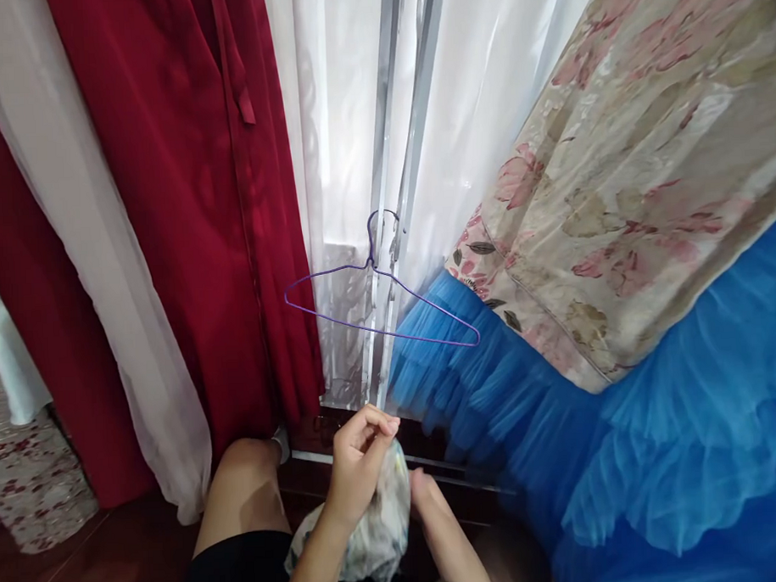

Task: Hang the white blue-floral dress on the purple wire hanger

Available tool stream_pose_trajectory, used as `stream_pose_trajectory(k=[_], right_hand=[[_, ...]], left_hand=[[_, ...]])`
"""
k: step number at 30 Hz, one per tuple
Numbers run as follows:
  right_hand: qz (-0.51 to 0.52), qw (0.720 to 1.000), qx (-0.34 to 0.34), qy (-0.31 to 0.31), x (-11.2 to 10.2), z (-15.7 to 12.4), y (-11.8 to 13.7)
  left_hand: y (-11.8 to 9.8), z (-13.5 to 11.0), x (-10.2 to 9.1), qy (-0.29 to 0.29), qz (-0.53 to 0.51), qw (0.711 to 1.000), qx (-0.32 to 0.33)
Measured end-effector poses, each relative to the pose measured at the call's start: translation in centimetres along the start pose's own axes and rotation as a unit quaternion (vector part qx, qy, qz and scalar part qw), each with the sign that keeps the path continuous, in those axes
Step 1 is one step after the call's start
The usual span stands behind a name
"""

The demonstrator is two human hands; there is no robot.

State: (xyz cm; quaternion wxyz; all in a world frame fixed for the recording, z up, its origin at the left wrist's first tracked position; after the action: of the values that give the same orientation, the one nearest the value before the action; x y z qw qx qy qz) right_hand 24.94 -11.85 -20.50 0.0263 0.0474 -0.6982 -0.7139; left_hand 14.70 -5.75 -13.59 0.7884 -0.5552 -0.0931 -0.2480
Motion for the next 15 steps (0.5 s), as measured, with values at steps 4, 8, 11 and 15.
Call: stream_pose_trajectory(k=[4,8,11,15], right_hand=[[0.011,0.995,0.005,0.101,1.8,-1.6,0.7],[0.056,0.998,-0.007,-0.018,-2.4,-2.0,1.7],[0.032,0.996,-0.002,-0.085,-5.4,-2.7,2.5],[-0.037,0.999,0.029,0.015,-4.5,-3.6,1.8]], left_hand=[[4.4,-3.3,1.3,0.155,-0.034,0.970,-0.183],[9.0,-9.8,-1.2,0.230,0.105,0.915,-0.314],[10.8,-11.9,-4.4,0.218,0.250,0.878,-0.345],[8.6,-8.7,-5.8,0.185,0.309,0.895,-0.264]])
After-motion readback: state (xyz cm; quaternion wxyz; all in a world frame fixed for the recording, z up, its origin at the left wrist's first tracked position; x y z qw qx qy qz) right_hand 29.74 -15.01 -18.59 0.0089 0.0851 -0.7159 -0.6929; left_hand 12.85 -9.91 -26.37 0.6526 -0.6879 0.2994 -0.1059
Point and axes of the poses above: each hand's wrist, its own z-axis towards the middle knuckle, its own x-axis out of the palm, y = z × x, the point moved 10 cm from there along z, towards the middle knuckle, and after that the axes turned 14 degrees about -z, right-handed, at the moved point
